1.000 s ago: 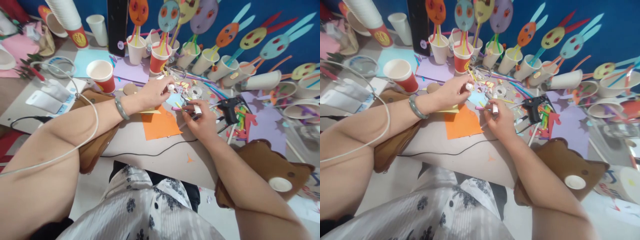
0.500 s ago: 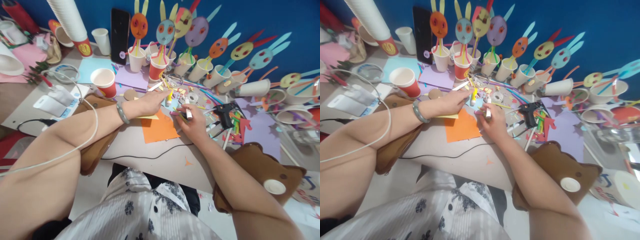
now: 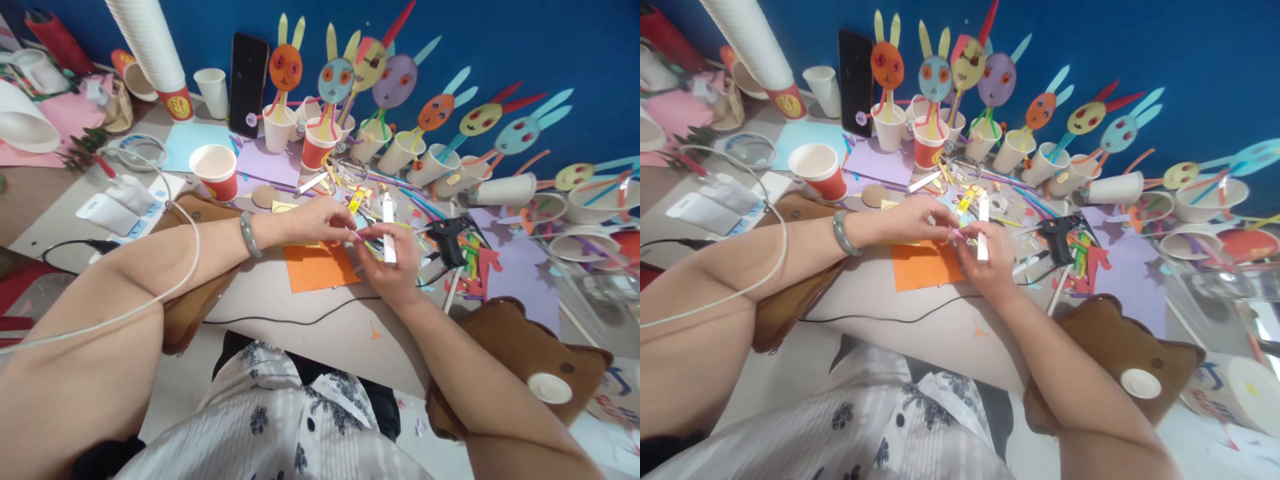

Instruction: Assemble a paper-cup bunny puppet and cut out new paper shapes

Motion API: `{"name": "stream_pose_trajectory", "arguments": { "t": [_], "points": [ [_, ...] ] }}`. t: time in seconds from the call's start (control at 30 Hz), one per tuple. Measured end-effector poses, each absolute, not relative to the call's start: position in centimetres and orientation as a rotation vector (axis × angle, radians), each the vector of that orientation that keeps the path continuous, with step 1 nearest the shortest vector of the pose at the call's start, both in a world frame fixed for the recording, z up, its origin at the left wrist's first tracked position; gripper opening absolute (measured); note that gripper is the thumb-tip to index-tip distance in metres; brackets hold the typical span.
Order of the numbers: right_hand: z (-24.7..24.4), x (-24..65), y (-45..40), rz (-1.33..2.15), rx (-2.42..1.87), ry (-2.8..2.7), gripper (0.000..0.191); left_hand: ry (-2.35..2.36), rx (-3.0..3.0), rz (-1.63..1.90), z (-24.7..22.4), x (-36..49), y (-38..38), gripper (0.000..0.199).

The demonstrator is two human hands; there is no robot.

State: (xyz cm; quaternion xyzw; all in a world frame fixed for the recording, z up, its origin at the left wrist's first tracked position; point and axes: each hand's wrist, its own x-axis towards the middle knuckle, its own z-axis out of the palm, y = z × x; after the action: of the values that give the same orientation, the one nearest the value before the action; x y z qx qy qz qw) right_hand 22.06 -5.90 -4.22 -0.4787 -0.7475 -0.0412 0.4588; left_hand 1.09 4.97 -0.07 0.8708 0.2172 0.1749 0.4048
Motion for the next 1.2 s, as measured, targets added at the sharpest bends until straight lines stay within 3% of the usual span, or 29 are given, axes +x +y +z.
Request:
{"name": "stream_pose_trajectory", "arguments": {
  "t": [0.1, 0.23, 0.47, 0.63, 0.83, 1.07, 1.2],
  "points": [
    [-3.6, 21.6, -6.2, -0.154, -1.159, -1.881, 0.017, 0.518, 2.144, 0.432, 0.1, 1.0, 4.7, 0.019],
    [-2.9, 21.9, -6.4, -0.145, -1.110, -1.812, 0.024, 0.584, 1.906, 0.448, 0.2, 1.1, 4.8, 0.016],
    [-2.0, 22.1, -6.8, 0.175, -1.079, -1.367, 0.037, 0.664, 1.583, 0.598, 1.3, 1.5, 4.9, 0.009],
    [-1.6, 22.0, -6.3, 0.280, -1.043, -1.187, 0.032, 0.691, 1.486, 0.587, 1.7, 1.5, 4.8, 0.007],
    [-1.6, 22.2, -6.1, 0.304, -1.052, -1.190, 0.031, 0.633, 1.648, 0.686, 0.6, 1.5, 5.3, 0.017],
    [-1.3, 21.5, -7.2, 0.211, -1.108, -1.346, 0.033, 0.650, 2.129, 0.762, -0.3, 1.3, 5.2, 0.004],
    [-1.2, 21.4, -7.6, 0.154, -1.157, -1.405, 0.034, 0.669, 2.363, 0.678, -0.1, 1.1, 4.7, 0.007]
  ]
}}
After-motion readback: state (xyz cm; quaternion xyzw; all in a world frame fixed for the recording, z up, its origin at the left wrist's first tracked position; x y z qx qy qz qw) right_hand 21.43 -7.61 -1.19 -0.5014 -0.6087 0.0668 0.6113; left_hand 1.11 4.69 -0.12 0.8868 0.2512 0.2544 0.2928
